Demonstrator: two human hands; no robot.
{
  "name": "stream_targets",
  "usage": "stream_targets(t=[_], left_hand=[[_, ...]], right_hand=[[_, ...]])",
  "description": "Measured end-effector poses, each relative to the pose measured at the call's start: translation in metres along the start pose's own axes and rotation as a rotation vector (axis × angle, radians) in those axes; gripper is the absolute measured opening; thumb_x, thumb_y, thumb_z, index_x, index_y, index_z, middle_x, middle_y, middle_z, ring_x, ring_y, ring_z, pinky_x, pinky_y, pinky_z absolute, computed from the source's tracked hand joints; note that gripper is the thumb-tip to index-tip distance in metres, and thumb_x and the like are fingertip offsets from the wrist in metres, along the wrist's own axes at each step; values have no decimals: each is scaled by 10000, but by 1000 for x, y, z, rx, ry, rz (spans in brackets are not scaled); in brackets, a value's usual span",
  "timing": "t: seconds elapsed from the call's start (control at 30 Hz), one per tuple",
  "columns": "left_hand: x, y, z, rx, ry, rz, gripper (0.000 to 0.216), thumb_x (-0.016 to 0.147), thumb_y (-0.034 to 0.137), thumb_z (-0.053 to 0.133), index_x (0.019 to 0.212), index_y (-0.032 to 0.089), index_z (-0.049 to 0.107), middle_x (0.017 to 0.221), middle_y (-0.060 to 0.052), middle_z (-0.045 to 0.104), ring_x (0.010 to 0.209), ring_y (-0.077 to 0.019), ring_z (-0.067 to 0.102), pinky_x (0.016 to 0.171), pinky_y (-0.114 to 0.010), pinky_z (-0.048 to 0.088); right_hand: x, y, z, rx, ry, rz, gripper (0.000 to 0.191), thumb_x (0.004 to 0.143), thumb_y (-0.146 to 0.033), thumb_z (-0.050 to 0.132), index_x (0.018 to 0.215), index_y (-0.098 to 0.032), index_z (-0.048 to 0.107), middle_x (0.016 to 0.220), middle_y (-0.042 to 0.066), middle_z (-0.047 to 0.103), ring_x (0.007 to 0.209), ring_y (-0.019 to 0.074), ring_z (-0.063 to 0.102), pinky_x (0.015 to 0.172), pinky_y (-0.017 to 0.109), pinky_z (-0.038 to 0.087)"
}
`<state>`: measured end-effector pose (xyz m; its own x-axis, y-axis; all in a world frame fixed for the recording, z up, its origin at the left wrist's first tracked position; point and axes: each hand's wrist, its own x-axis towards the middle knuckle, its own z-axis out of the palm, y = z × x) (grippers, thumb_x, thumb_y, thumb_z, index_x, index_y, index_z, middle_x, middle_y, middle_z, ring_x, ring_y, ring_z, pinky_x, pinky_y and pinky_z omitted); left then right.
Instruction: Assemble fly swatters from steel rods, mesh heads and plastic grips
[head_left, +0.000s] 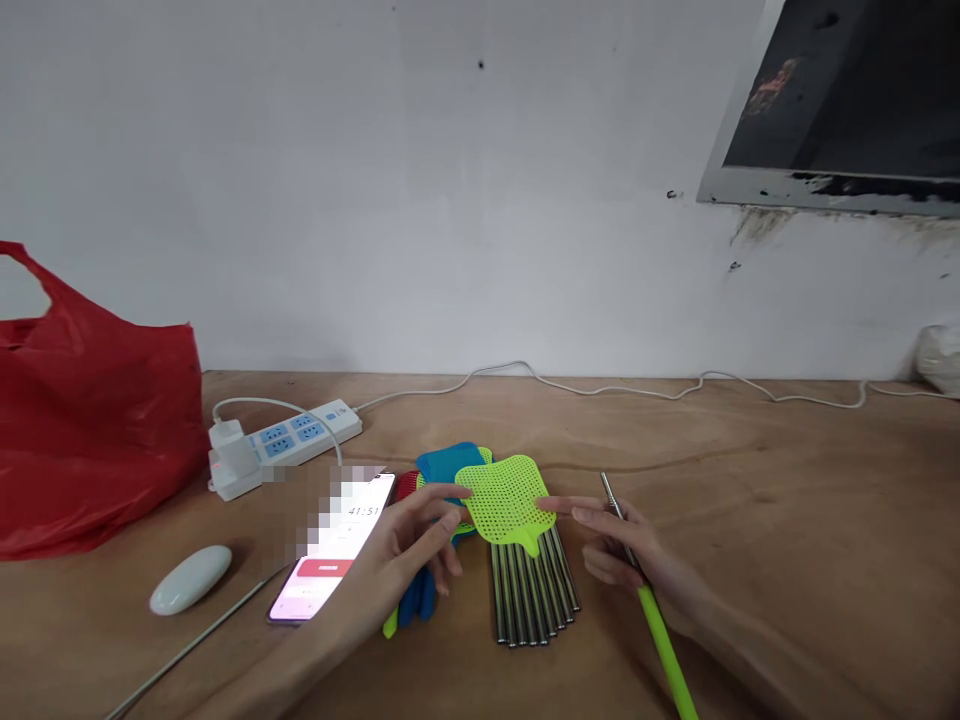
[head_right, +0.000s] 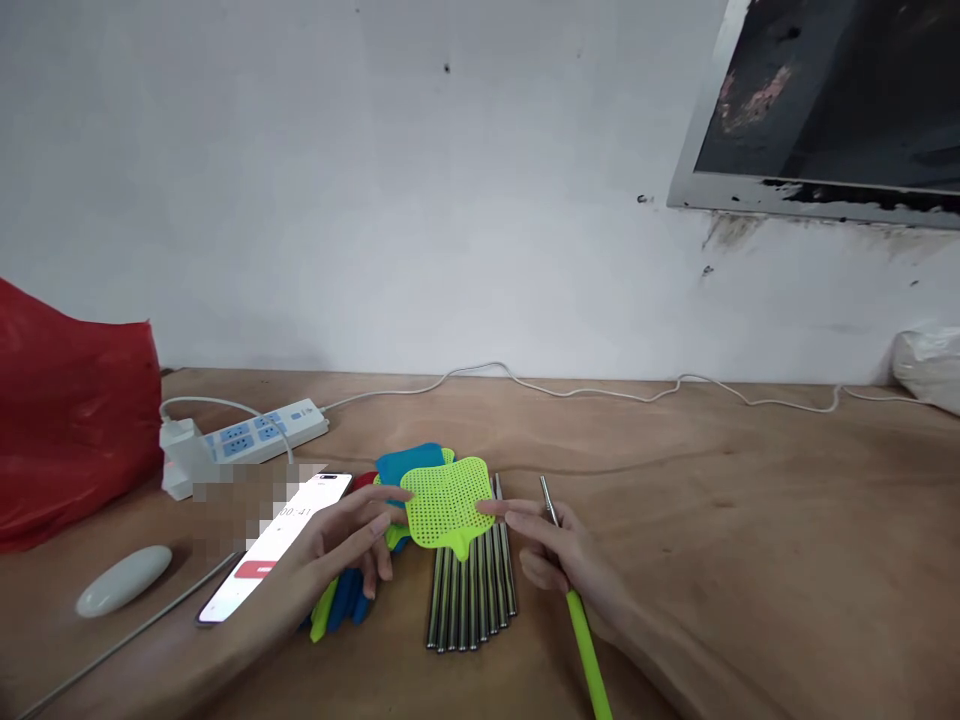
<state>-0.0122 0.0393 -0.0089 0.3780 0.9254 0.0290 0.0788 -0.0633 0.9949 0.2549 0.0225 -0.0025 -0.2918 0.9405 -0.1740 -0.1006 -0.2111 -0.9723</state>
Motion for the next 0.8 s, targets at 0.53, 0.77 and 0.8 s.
stream_targets(t=[0.53, 0.77, 0.8], left_hand=[[1, 11, -6, 243, 221, -18, 681, 839, 597, 611, 1366, 173, 533, 563, 67, 482, 514, -155, 524, 403, -196, 394], [3, 8, -9, 309, 203, -4, 656, 859, 595, 587, 1362, 177, 544, 571, 60, 475, 519, -147, 481, 397, -190, 316], [4, 8, -10, 311, 196, -9, 666, 857, 601, 583, 1366, 172, 541, 575, 58, 478, 520, -148, 478, 399, -192, 315]], right_hand=[[6, 2, -10, 249, 123, 46, 278, 874, -382, 593, 1070, -209, 689, 1080, 111, 737, 372, -6, 155, 408, 224, 106], [7, 7, -4, 237, 72, 62, 269, 868, -380, 609, 1037, -190, 697, 1092, 130, 746, 352, -24, 189, 418, 219, 93], [8, 7, -4, 238, 74, 64, 266, 861, -383, 618, 1023, -188, 699, 1086, 129, 749, 347, -26, 192, 416, 218, 93]])
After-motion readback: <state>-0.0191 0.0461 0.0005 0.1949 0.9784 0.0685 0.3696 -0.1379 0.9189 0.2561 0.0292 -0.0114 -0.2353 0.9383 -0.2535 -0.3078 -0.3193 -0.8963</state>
